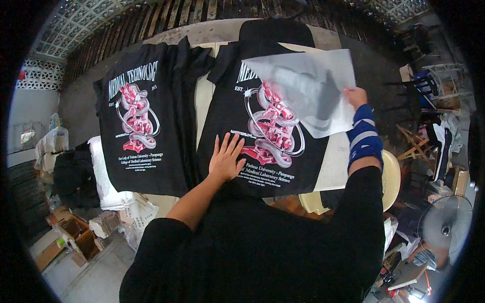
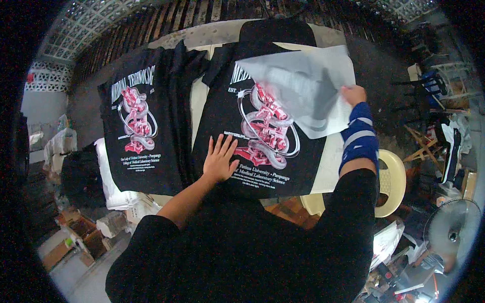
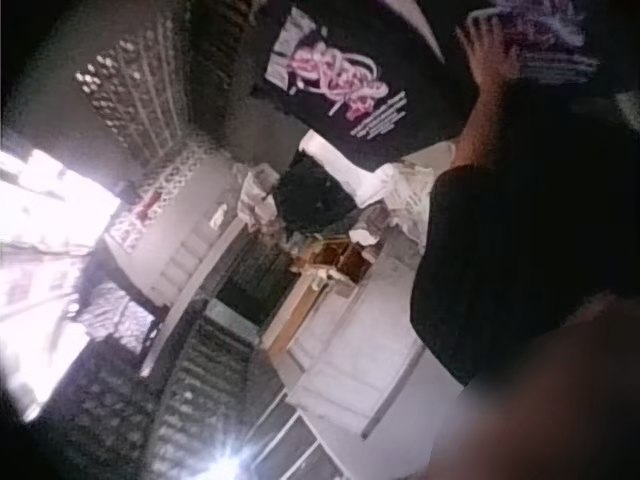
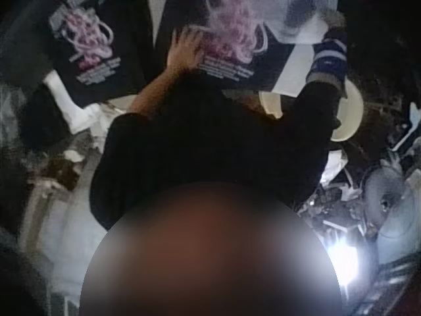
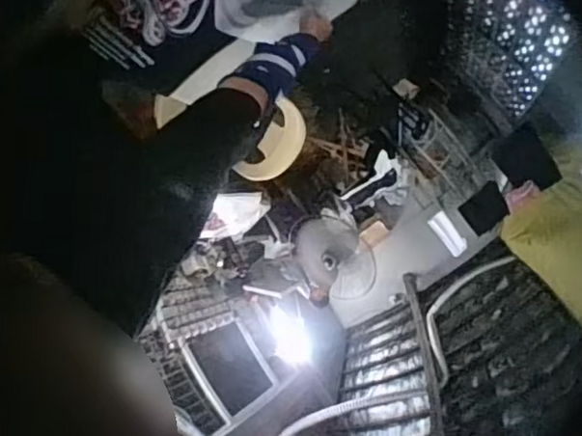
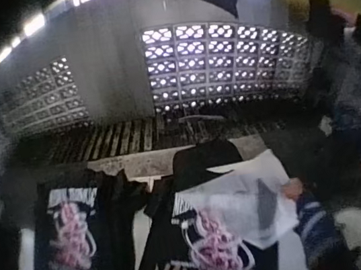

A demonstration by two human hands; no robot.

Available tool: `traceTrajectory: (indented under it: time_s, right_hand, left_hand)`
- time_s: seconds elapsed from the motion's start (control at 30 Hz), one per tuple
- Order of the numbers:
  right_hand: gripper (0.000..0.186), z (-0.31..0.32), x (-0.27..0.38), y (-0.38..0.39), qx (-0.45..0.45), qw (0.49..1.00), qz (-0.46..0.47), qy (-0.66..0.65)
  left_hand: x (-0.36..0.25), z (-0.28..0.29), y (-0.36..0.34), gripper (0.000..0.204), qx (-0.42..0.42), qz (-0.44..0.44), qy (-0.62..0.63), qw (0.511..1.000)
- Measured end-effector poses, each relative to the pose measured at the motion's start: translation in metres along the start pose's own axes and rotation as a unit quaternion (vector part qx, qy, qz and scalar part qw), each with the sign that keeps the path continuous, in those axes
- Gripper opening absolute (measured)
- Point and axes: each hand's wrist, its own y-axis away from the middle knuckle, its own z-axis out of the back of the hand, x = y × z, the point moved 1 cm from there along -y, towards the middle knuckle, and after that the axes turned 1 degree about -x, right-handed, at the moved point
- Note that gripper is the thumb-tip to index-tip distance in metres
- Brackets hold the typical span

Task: The person places black t-shirts onto a heat press, aligns printed transfer sheets on the shirts, and operates the press to apply the designs. The person then removes the finished shirts and places them on a nearby chair.

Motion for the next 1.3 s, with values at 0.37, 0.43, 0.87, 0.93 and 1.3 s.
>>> traceTrajectory:
  time_s: [0.37, 0.43, 0.87, 0.93, 1.3]
  right_hand:
    - [0.036, 0.135, -0.363, 0.241, -0.157, 0.965, -0.052, 0.203]
    - [0.035, 0.116, -0.418, 0.404, -0.176, 0.98, -0.026, 0.092]
    - [0.04, -0.422, -0.027, 0.839, -0.387, 0.638, -0.544, -0.384]
    - [0.038, -0.426, 0.002, 0.875, -0.467, 0.533, -0.579, -0.402]
    - [0.045, -0.493, -0.104, 0.896, -0.54, 0.399, -0.671, -0.315]
  left_hand:
    - [0.021, -0.007, -0.074, 0.07, -0.123, -0.019, 0.026, 0.992]
    - [0.034, -0.004, -0.091, 0.063, -0.108, -0.012, 0.14, 0.984]
    - [0.218, 0.077, -0.394, 0.037, -0.129, 0.0, -0.023, 0.991]
    - [0.151, 0.053, -0.376, 0.045, -0.142, 0.059, -0.031, 0.988]
    - [0.033, 0.081, -0.284, 0.049, -0.223, -0.005, -0.047, 0.974]
